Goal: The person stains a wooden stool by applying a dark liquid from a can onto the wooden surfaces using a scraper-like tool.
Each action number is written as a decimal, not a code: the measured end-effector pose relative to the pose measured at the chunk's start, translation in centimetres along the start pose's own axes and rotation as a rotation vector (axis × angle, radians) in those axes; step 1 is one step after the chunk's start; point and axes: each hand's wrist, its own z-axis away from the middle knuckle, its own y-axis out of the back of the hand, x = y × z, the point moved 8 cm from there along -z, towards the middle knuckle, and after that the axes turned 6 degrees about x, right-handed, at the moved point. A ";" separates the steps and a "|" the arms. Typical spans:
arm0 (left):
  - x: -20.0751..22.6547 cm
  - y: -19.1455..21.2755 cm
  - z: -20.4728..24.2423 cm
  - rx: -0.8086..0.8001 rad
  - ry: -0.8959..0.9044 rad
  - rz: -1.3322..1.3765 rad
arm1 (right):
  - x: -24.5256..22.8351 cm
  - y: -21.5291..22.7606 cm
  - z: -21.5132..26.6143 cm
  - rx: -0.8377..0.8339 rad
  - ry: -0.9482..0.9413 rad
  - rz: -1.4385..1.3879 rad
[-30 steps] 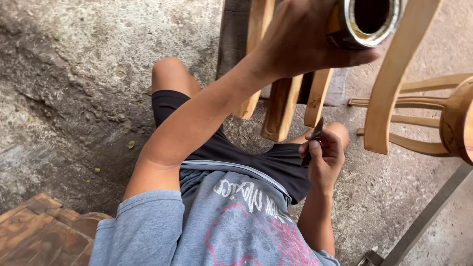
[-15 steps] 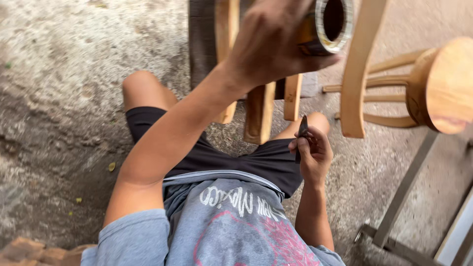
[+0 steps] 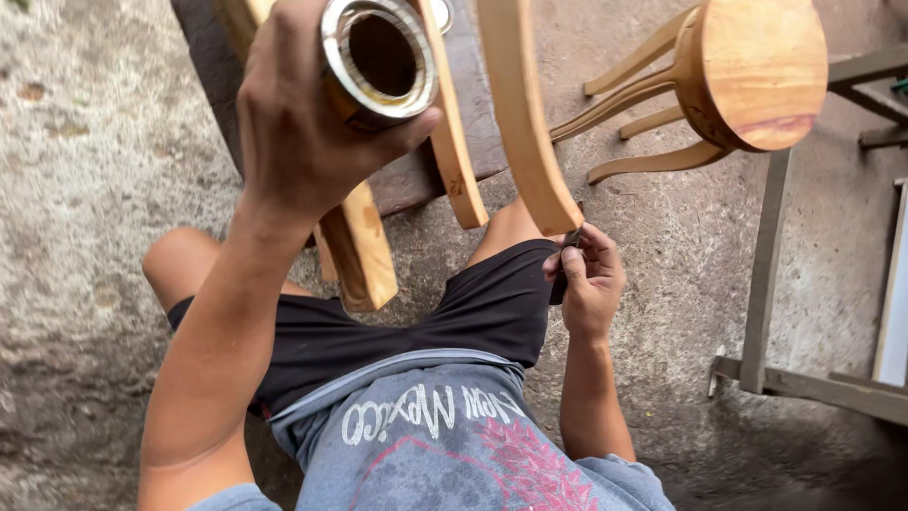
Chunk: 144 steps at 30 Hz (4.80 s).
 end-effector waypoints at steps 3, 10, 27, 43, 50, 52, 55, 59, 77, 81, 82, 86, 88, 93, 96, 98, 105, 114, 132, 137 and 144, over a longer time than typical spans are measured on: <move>0.5 0.2 -0.5 -0.011 0.042 0.012 | -1.5 0.6 -0.6 0.052 0.060 -0.056; 0.0 -0.5 -0.1 -0.064 0.100 -0.020 | -2.7 1.2 -1.1 0.132 0.154 -0.189; -2.0 1.3 2.7 0.341 0.346 0.343 | 5.5 -2.9 -3.3 0.113 -0.018 -0.308; -8.1 7.9 13.4 0.676 0.631 -0.012 | 8.5 -4.8 0.2 -0.215 -0.068 -0.037; -5.4 7.6 15.8 0.590 0.653 0.088 | 2.9 -10.7 0.3 -0.344 0.103 -0.012; -5.0 7.2 15.3 0.544 0.615 0.171 | 0.7 -12.3 -0.2 -0.336 0.158 0.033; -4.2 6.5 15.2 0.450 0.608 0.284 | -3.1 -14.4 -0.5 -0.423 0.299 0.156; -3.8 6.0 15.6 0.393 0.641 0.367 | -5.3 -16.5 -0.8 -0.458 0.305 0.164; 4.2 5.0 16.3 0.530 0.679 0.234 | 2.0 -14.0 2.7 -0.578 -0.263 -0.207; 5.1 4.9 16.9 0.523 0.743 0.042 | 2.9 -12.5 2.0 -0.592 -0.275 -0.260; 5.2 4.8 16.9 0.528 0.736 0.024 | 3.2 -12.3 1.5 -0.592 -0.291 -0.271; 5.7 4.4 16.9 0.531 0.721 -0.015 | 2.7 -11.6 0.5 -0.662 -0.272 -0.313; 6.4 3.9 16.8 0.532 0.730 -0.002 | 2.5 -10.6 0.0 -0.694 -0.277 -0.314; 7.0 4.9 14.1 0.535 0.626 -0.061 | 3.5 -8.5 -1.6 -0.699 -0.308 -0.267; 7.5 5.9 12.5 0.519 0.513 -0.230 | 4.6 -8.2 -1.7 -0.769 -0.308 -0.242; 7.0 5.3 12.6 0.477 0.553 -0.212 | 5.4 -8.6 -1.2 -0.824 -0.302 -0.194; 0.2 7.3 9.4 0.377 0.397 -0.174 | 4.5 -11.6 -0.7 -0.722 -0.158 -0.243; -17.0 9.8 0.1 0.450 0.312 0.240 | -2.0 -18.8 -1.7 -0.417 0.249 -0.218; -27.6 -3.9 -18.5 -0.257 0.208 1.308 | -16.7 -21.7 15.6 0.672 0.081 0.697; -26.5 -7.7 -18.1 -0.430 0.168 1.201 | -16.5 -25.7 16.9 0.674 0.169 0.560; -27.6 -7.9 -16.6 -0.397 0.088 1.133 | -13.1 -32.3 14.7 0.583 0.280 0.368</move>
